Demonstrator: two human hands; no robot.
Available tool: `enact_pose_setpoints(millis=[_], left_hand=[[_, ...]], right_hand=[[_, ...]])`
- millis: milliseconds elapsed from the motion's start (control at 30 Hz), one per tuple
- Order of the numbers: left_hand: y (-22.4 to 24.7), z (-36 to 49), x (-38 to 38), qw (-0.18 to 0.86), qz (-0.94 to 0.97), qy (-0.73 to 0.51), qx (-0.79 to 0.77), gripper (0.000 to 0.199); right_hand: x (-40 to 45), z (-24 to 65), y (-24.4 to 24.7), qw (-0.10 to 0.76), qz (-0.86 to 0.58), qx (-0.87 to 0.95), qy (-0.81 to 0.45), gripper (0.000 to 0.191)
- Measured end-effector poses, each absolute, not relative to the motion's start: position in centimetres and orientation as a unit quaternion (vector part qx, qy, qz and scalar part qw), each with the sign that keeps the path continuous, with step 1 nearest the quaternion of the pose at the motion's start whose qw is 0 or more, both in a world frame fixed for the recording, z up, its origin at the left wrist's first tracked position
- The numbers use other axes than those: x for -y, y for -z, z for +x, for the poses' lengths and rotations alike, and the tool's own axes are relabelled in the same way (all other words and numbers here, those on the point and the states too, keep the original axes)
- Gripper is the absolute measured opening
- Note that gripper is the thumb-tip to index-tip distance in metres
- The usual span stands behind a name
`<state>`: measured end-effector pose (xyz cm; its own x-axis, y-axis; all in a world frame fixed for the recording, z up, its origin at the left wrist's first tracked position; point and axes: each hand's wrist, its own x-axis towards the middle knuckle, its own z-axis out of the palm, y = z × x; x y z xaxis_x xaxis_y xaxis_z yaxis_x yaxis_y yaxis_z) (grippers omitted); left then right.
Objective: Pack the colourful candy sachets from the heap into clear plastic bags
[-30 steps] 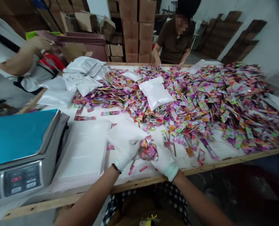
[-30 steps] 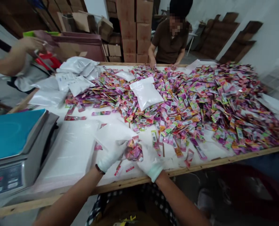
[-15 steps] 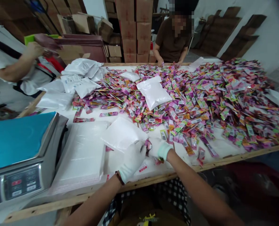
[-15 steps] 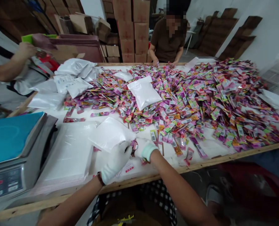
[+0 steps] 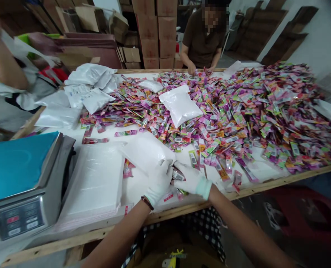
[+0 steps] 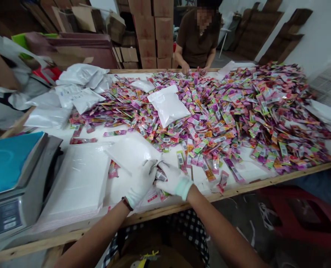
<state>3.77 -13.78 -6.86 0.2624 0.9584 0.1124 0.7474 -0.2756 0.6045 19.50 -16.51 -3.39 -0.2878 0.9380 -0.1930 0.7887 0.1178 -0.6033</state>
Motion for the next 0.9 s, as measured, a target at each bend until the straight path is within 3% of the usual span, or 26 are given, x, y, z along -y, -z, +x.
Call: enact_pose_setpoints(millis=[100, 233, 367, 467, 600, 667, 800, 900], left_hand=[[6.0, 4.1, 14.3, 0.218, 0.771, -0.237, -0.549, 0.021], [5.1, 4.4, 15.3, 0.197, 0.796, -0.215, -0.530, 0.024], [5.5, 3.3, 15.4, 0.183, 0.818, -0.196, -0.510, 0.035], [6.2, 2.5, 15.4, 0.189, 0.820, -0.210, -0.497, 0.036], [7.0, 2.7, 15.8, 0.191, 0.832, -0.221, -0.471, 0.031], [7.3, 2.9, 15.8, 0.207, 0.816, -0.244, -0.481, 0.028], [8.2, 2.2, 15.1, 0.258, 0.766, -0.290, -0.512, 0.030], [8.6, 1.1, 14.9, 0.283, 0.750, -0.284, -0.525, 0.032]], right_hand=[[16.7, 18.8, 4.2, 0.081, -0.625, 0.741, -0.230, 0.045], [14.8, 19.3, 5.3, 0.057, -0.630, 0.727, -0.266, 0.027], [15.6, 21.0, 5.7, 0.170, -0.586, 0.714, -0.343, 0.029], [17.7, 20.5, 5.8, 0.263, -0.570, 0.716, -0.305, 0.036], [17.5, 18.1, 5.6, 0.139, -0.636, 0.731, -0.204, 0.032], [16.1, 18.0, 5.5, 0.105, -0.649, 0.720, -0.223, 0.029], [14.6, 21.6, 5.9, 0.235, -0.538, 0.709, -0.390, 0.030], [15.2, 24.3, 6.7, 0.277, -0.602, 0.676, -0.321, 0.035]])
